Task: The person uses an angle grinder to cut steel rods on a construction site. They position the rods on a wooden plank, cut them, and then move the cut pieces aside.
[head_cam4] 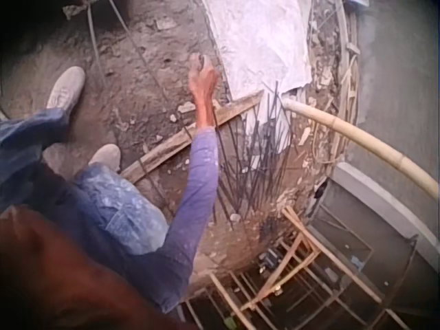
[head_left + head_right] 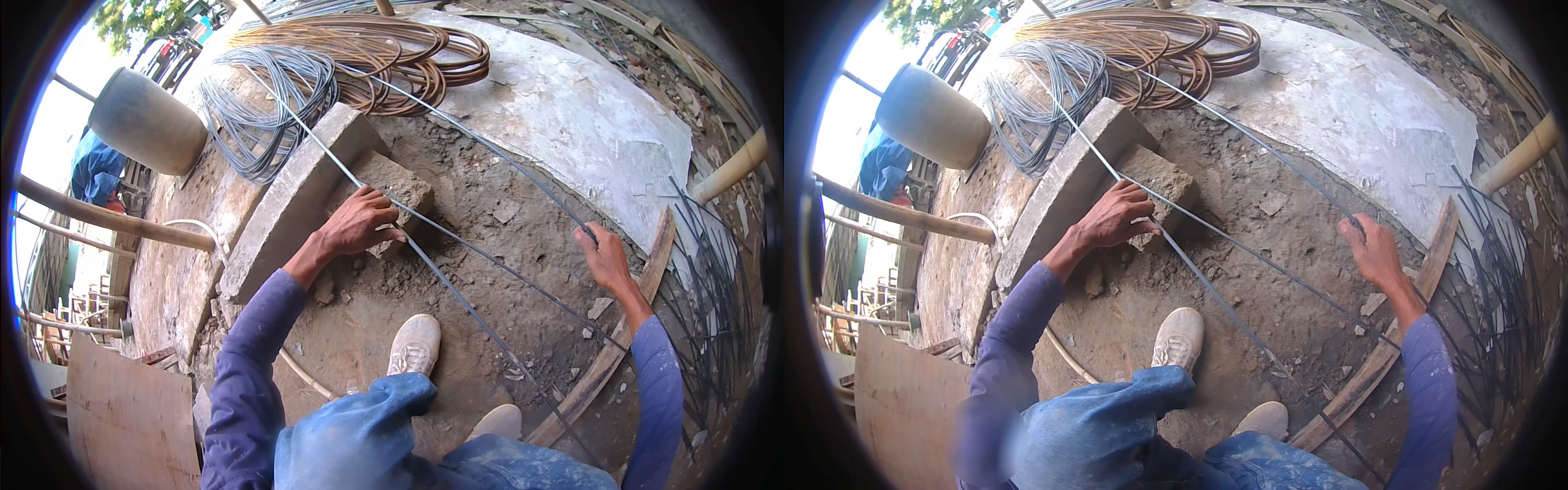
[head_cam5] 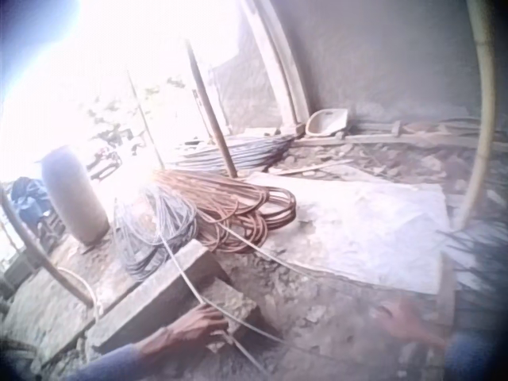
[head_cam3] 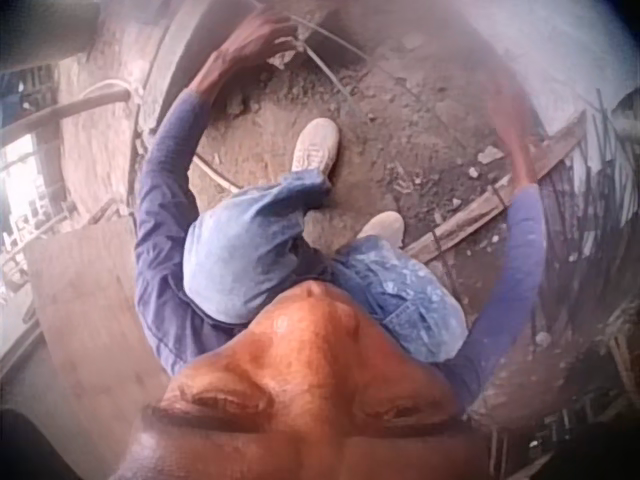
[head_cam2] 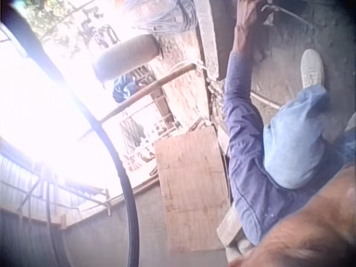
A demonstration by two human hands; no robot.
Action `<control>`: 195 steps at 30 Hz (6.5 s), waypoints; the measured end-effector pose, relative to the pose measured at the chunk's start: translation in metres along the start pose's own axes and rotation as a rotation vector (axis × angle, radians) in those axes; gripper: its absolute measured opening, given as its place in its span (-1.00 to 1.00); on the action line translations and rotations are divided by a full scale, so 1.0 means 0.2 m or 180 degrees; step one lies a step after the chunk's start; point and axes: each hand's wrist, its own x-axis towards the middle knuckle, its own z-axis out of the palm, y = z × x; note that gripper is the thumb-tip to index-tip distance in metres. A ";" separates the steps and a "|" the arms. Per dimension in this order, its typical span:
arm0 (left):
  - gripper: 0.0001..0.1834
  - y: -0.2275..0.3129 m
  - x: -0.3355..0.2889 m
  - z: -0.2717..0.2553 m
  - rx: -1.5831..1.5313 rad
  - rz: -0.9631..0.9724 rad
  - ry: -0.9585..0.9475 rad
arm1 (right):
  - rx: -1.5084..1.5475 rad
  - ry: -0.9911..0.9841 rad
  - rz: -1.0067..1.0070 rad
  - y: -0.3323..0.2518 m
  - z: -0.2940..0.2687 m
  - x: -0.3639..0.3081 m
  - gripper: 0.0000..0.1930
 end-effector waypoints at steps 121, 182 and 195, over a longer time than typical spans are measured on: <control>-0.34 1.79 0.30 1.06 -0.2793 0.0069 -0.1211 | -0.2093 -0.0282 0.1023 1.21 -0.48 -2.15 -0.57; -0.63 1.04 0.42 0.84 -0.5532 -0.2935 0.2038 | -0.0662 0.1348 0.0084 -0.03 0.19 -1.29 -0.58; -0.56 1.10 0.38 0.74 -0.6105 -0.3049 0.1818 | -0.0387 0.1125 0.0188 -0.02 0.25 -1.24 -0.86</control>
